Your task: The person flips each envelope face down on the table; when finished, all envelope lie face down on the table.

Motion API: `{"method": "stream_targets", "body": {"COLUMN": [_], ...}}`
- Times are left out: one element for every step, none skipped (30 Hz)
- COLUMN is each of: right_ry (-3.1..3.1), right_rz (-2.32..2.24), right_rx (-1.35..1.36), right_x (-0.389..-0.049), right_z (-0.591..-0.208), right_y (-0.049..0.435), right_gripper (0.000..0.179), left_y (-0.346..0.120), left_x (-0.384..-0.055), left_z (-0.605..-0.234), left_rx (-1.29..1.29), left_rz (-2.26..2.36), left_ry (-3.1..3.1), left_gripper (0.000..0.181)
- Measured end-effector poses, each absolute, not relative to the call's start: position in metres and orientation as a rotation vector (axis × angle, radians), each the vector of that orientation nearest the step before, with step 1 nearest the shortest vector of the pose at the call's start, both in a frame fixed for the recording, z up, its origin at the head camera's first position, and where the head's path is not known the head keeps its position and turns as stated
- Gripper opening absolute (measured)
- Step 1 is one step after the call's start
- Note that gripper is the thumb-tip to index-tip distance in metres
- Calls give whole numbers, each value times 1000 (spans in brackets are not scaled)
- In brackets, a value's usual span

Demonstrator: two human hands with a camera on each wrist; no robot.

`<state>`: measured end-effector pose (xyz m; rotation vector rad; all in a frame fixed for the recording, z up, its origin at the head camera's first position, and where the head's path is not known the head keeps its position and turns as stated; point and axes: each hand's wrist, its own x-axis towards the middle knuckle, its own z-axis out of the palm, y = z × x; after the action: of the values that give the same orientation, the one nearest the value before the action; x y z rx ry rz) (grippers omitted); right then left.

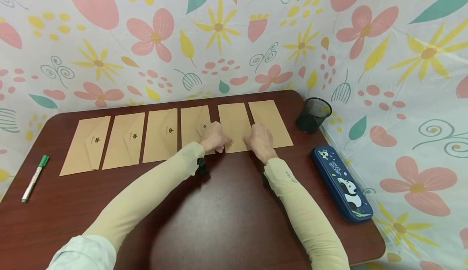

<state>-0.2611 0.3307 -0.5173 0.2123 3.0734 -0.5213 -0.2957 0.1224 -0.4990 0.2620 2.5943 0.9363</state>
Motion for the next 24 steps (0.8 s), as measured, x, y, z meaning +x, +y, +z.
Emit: {"method": "stream_targets", "body": {"right_ry": [3090,3099,3110,3112,3110,3108,3105,3100,3096,3088,3085,3080,3066,3047,3029,3025,3021,3021,3022,3047,3067,3085,3090,3099], "right_rz": [-512,-524,-569,-608,-653,-695,-747,-790,-826,-837,-854,-873,-898,-923,-947,-957,-961,-966,-959,-923,-877,-844,-824,-785], "right_rx": [219,219,212,211,217,217,218,214,201,201,188,178,171,161,148,131,102,78,40,4,-19,-45,-65,-77], "right_x": [-267,-266,-264,-257,-249,-241,-231,-220,-211,-203,-200,-198,-197,-196,-197,-198,-199,-202,-205,-210,-215,-222,-228,-235], "right_z": [-525,-525,-525,-515,-504,-492,-480,-466,-455,-443,-441,-439,-438,-438,-438,-439,-440,-441,-444,-452,-458,-467,-477,-488], "right_y": [333,333,332,327,320,312,303,292,282,270,263,256,249,242,235,229,222,216,211,206,202,199,197,195], "right_gripper": [45,46,44,43,42,41,40,39,41,47,49,49,50,50,51,51,48,47,46,41,38,36,37,39], "left_y": [121,120,118,115,112,109,104,100,96,91,85,80,74,69,65,60,56,52,48,44,40,36,33,29], "left_x": [-290,-284,-278,-271,-265,-258,-251,-248,-245,-243,-247,-245,-243,-241,-240,-239,-238,-231,-231,-231,-232,-232,-233,-233], "left_z": [-492,-484,-476,-469,-461,-453,-445,-443,-442,-440,-449,-448,-446,-444,-442,-441,-441,-429,-429,-429,-430,-431,-431,-432], "left_rx": [269,272,273,271,266,262,254,256,256,264,287,289,289,284,277,267,249,219,208,200,195,190,191,187], "left_rz": [939,954,969,1000,1029,1061,1096,1146,1185,1222,1255,1272,1280,1281,1279,1277,1273,1264,1269,1281,1290,1303,1312,1328], "left_ry": [2607,2612,2616,2615,2610,2605,2601,2586,2582,2595,2624,2647,2673,2699,2725,2747,2767,2778,2796,2810,2826,2837,2850,2852], "left_gripper": [31,33,35,39,41,44,44,42,39,35,32,28,26,24,23,22,21,18,17,16,15,14,14,14]}}
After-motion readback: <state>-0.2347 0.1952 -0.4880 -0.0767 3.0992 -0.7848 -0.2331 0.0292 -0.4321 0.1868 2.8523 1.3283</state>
